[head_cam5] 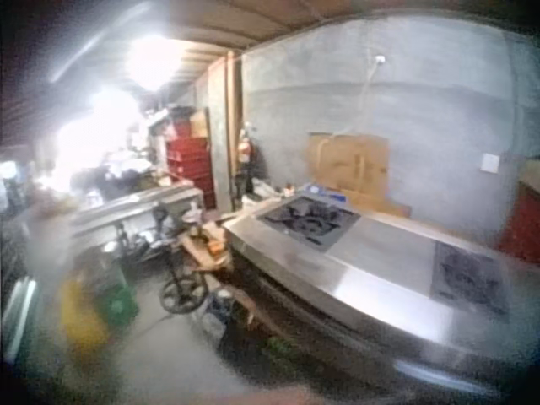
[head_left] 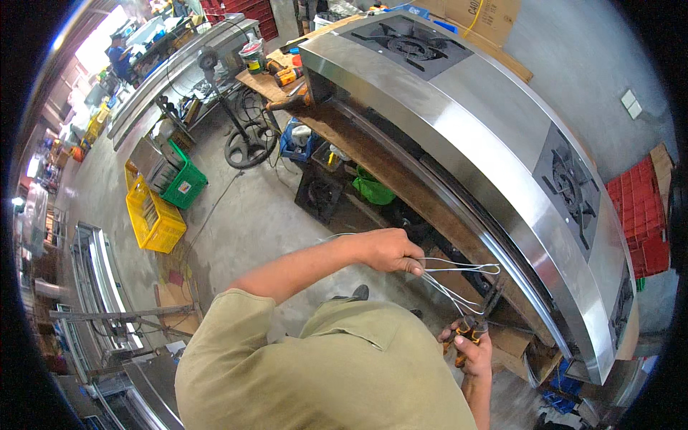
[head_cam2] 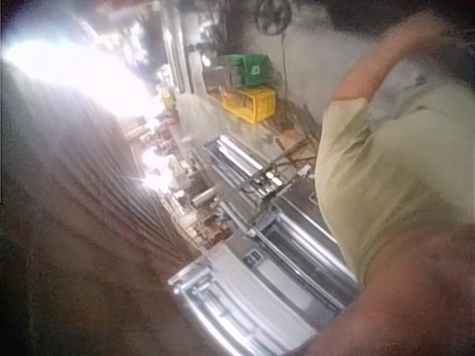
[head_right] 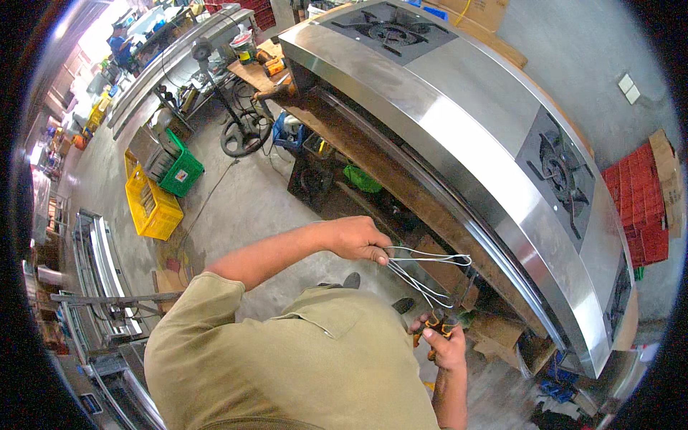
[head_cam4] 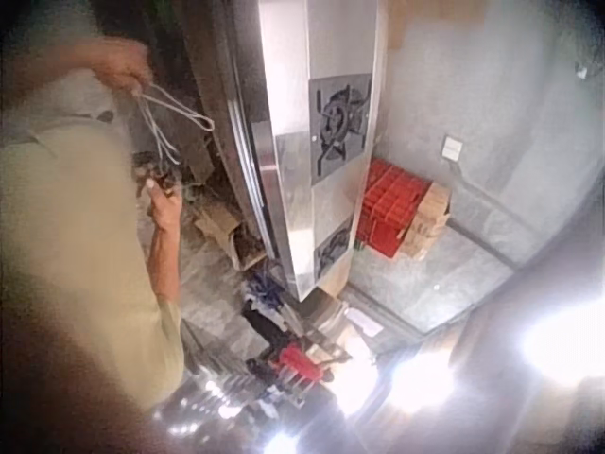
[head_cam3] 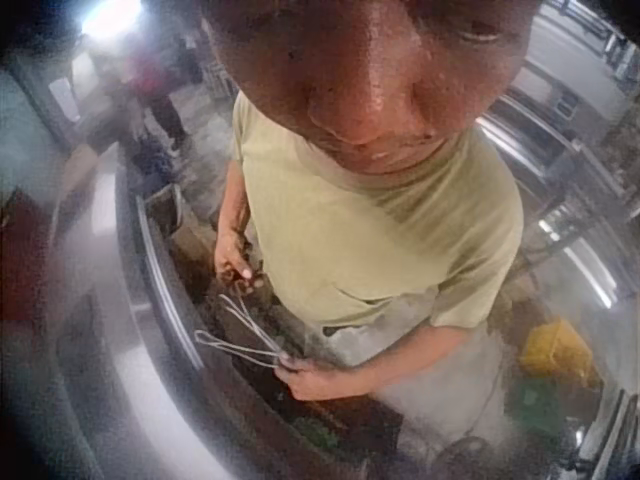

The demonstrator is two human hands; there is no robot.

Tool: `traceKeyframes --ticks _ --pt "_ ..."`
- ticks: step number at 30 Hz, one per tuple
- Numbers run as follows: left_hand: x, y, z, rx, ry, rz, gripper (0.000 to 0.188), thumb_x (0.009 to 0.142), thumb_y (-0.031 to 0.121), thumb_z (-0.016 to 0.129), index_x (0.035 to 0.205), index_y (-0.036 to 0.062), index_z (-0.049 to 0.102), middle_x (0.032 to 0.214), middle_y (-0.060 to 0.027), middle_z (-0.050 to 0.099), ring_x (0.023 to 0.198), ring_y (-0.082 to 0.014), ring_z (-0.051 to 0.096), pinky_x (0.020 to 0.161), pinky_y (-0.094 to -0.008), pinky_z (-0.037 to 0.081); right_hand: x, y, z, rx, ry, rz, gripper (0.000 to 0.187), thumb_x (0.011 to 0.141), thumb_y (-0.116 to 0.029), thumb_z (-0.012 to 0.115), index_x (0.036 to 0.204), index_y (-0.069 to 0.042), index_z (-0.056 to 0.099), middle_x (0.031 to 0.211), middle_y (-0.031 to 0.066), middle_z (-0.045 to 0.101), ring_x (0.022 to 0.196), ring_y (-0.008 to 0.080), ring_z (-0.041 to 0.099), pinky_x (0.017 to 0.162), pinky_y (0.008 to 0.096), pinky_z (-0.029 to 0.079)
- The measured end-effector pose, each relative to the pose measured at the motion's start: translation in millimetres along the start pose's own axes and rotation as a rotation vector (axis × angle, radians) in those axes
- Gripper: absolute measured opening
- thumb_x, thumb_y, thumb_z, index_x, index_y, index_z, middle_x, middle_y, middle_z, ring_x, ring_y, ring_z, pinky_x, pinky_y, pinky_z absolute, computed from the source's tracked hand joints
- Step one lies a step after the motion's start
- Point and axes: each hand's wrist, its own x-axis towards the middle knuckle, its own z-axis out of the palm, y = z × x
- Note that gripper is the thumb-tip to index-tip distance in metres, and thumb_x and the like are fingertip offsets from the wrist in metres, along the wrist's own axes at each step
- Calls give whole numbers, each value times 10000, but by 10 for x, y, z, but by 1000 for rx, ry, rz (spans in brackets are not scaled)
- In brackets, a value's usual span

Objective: The person uncoils a roll of thin metal wire on a stainless steel countertop, measures and cuts several short lengths using pliers, and places the cut pieces into a cardboard box. The person then wipes the countertop surface with a cloth.

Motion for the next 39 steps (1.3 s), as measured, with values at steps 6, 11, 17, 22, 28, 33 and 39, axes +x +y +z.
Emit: traceKeyframes --ticks 6,11,17,22,28,33,39 --pt "-108 47 -402 132 -23 79 384 878 441 643 1052 102 690 800 -154 683 743 -363 652 664 -445 496 106 -327 6 -268 -94 98 277 797 -189 766 955 -9 626 833 85 658 711 190 639 617 332 522" --pt "-456 78 -700 197 102 -85 401 884 460 622 992 85 713 812 -166 682 767 -366 654 680 -434 504 126 -634 -392 -689 -449 314 387 810 -255 756 1081 0 647 832 67 677 687 133 598 596 295 484" --pt "-676 111 -692 237 160 -83 430 850 481 654 1000 84 719 832 -160 687 779 -357 663 678 -417 512 115 -876 -503 -843 -442 261 339 844 -233 738 1086 -16 642 910 59 683 843 160 610 793 347 493" --pt "-610 272 -600 101 170 86 388 828 426 701 996 77 724 841 -124 705 784 -322 678 681 -392 528 220 -1087 -246 -890 -504 145 430 861 -360 719 1123 -38 608 956 71 668 903 166 568 820 332 466" --pt "-620 333 -599 198 181 135 403 830 430 699 991 61 725 811 -131 699 764 -326 677 664 -381 526 151 -1331 -99 -936 -524 161 437 870 -348 716 1134 -23 592 931 81 656 897 168 565 819 335 464" --pt "-612 301 -541 -6 92 144 390 835 410 701 990 53 724 767 -153 681 698 -336 660 630 -382 510 191 -1347 -120 -989 -554 107 447 875 -340 708 1161 -22 580 934 97 654 889 177 565 809 341 462" --pt "-528 420 -466 -92 -51 137 368 843 384 694 991 48 720 745 -164 667 674 -339 650 618 -375 499 242 -1298 -59 -957 -586 -22 428 880 -319 702 1161 -21 580 948 102 656 893 191 571 804 348 461"
